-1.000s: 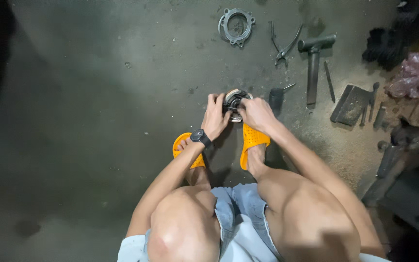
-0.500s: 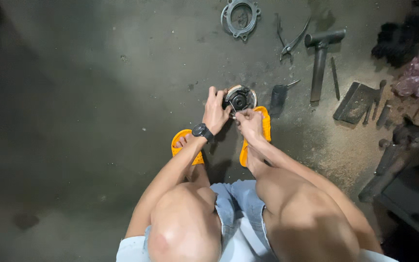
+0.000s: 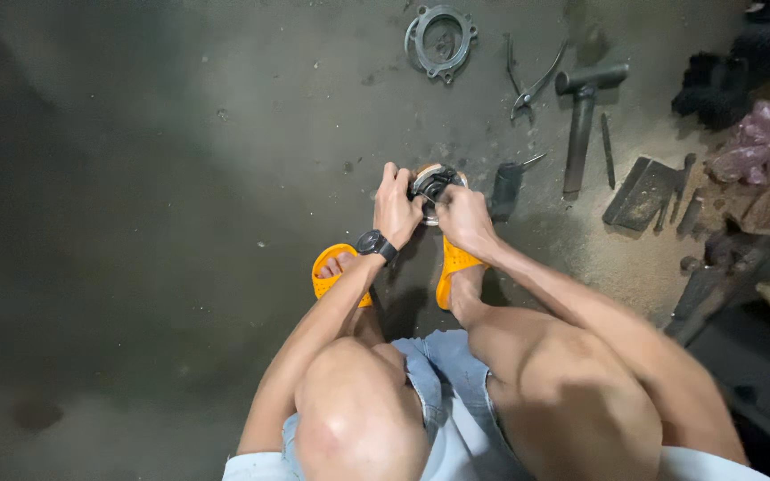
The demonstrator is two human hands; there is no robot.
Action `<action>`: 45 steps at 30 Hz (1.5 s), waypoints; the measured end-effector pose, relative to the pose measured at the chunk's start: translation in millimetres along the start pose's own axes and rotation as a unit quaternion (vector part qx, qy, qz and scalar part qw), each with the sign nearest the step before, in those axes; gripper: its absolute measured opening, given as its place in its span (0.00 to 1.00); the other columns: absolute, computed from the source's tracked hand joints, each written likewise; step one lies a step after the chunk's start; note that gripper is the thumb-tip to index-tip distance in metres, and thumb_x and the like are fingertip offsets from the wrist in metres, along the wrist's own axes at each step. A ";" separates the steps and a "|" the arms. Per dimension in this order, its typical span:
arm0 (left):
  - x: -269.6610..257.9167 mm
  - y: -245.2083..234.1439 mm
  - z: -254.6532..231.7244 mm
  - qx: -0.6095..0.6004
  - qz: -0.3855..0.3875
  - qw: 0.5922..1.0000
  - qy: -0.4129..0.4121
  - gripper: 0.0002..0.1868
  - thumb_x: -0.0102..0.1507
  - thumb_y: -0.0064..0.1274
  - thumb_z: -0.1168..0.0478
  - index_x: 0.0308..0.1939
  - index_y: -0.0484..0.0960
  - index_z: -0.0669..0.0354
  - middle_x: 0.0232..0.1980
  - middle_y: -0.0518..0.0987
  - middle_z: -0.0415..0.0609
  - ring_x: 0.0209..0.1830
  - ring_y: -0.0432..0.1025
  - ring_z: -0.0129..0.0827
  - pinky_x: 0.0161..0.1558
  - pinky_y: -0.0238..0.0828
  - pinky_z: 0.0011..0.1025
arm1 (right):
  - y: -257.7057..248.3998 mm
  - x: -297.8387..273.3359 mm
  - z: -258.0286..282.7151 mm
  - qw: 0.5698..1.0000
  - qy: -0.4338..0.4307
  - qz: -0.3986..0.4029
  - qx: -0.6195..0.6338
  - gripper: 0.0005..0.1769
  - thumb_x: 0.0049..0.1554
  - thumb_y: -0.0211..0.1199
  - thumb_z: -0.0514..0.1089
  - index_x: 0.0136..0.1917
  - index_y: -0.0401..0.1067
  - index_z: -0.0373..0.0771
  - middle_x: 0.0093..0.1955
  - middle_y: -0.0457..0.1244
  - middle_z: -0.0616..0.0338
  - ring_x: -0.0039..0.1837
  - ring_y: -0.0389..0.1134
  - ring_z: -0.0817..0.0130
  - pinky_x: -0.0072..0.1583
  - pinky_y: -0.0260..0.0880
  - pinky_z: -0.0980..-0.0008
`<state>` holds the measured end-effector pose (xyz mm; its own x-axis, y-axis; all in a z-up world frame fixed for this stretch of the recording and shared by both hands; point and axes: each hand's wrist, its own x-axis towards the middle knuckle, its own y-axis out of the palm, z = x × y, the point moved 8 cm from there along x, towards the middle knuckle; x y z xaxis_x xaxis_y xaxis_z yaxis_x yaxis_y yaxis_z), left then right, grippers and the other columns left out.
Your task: The person sits on the floor and uses pliers to manipulate a circular mechanical component, likely a brake assembly. They adjust internal parts and fit a metal ring onto the assembly, working with tools and parts laid out on the concrete floor.
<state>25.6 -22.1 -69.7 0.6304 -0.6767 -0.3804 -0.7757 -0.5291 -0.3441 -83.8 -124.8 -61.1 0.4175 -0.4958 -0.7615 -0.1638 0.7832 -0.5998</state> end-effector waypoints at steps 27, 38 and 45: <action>-24.1 20.6 -86.8 0.441 0.211 0.835 0.253 0.54 0.50 0.64 0.45 0.73 0.53 0.57 0.77 0.49 0.63 0.78 0.42 0.49 0.71 0.36 0.63 | -132.7 -17.0 -81.3 0.956 -0.032 -0.272 -0.107 0.07 0.57 0.60 0.34 0.47 0.68 0.26 0.40 0.65 0.35 0.48 0.69 0.39 0.47 0.69 0.44; 34.5 -9.2 -85.2 0.418 0.145 0.861 0.253 0.52 0.46 0.65 0.55 0.71 0.57 0.60 0.69 0.59 0.67 0.72 0.51 0.56 0.68 0.45 0.60 | -156.3 26.6 -58.4 0.959 -0.027 -0.280 -0.002 0.17 0.59 0.63 0.48 0.45 0.71 0.29 0.38 0.63 0.45 0.46 0.70 0.46 0.45 0.69 0.53; 51.0 -68.2 -94.4 0.380 0.045 0.914 0.135 0.54 0.48 0.69 0.49 0.71 0.56 0.62 0.74 0.50 0.69 0.75 0.45 0.57 0.69 0.42 0.64 | -177.4 90.7 -55.4 0.982 0.048 -0.181 0.008 0.29 0.50 0.69 0.62 0.43 0.75 0.31 0.43 0.67 0.38 0.52 0.68 0.37 0.47 0.69 0.44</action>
<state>107.7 -68.8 15.4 0.4554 -0.8557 -0.2457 -0.5127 -0.0264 -0.8582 -66.5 -329.6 -37.4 0.3593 -0.7758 -0.5187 -0.0062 0.5538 -0.8326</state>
